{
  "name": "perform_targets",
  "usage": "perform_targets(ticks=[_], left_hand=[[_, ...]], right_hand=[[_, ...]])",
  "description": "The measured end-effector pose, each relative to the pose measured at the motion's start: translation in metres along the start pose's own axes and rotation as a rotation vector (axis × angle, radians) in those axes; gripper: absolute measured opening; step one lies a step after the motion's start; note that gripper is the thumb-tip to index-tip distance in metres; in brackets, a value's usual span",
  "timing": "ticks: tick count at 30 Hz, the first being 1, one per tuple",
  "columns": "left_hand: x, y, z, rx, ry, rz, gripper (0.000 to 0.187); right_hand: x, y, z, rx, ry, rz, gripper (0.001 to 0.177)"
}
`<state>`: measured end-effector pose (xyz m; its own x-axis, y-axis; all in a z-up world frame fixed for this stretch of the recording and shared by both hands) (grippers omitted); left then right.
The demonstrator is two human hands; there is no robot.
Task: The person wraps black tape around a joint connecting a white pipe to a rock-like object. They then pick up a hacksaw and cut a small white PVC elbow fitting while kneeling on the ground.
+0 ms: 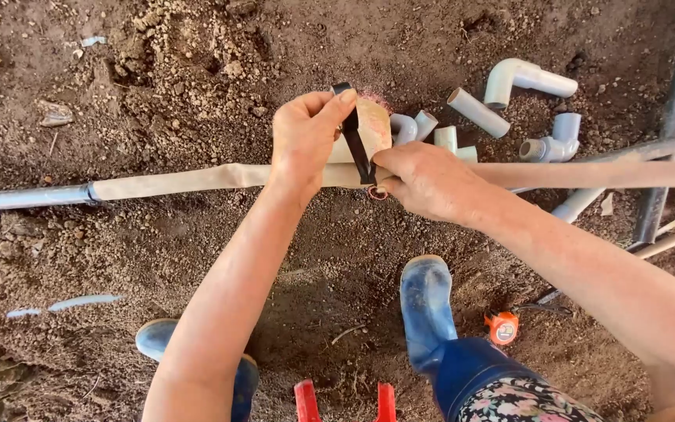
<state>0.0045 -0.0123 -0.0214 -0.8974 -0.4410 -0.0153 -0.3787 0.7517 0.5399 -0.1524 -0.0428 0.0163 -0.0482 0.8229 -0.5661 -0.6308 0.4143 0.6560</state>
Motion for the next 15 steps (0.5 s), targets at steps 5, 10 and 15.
perform_targets(ticks=[5, 10, 15], left_hand=[[0.001, -0.02, 0.023, -0.118, -0.051, 0.075, 0.026], [-0.005, -0.019, 0.021, -0.127, -0.302, 0.214, 0.031], [-0.014, 0.014, 0.009, 0.729, -0.492, -0.125, 0.029]], right_hand=[[-0.002, 0.008, 0.005, -0.006, 0.025, -0.007, 0.028], [-0.003, 0.018, 0.013, -0.138, 0.098, -0.102, 0.054], [-0.013, 0.019, 0.021, -0.09, 0.078, -0.038, 0.044]])
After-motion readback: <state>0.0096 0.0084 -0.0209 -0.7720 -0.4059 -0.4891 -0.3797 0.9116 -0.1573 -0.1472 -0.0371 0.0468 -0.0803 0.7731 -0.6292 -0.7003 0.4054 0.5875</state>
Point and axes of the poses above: each hand's wrist, its own y-axis away from the middle knuckle, its own x-axis out of the palm, z = x × y, the point moved 1 cm from there along -y, towards the middle knuckle, and after that the axes turned 3 degrees about x, right-handed, at the moved point
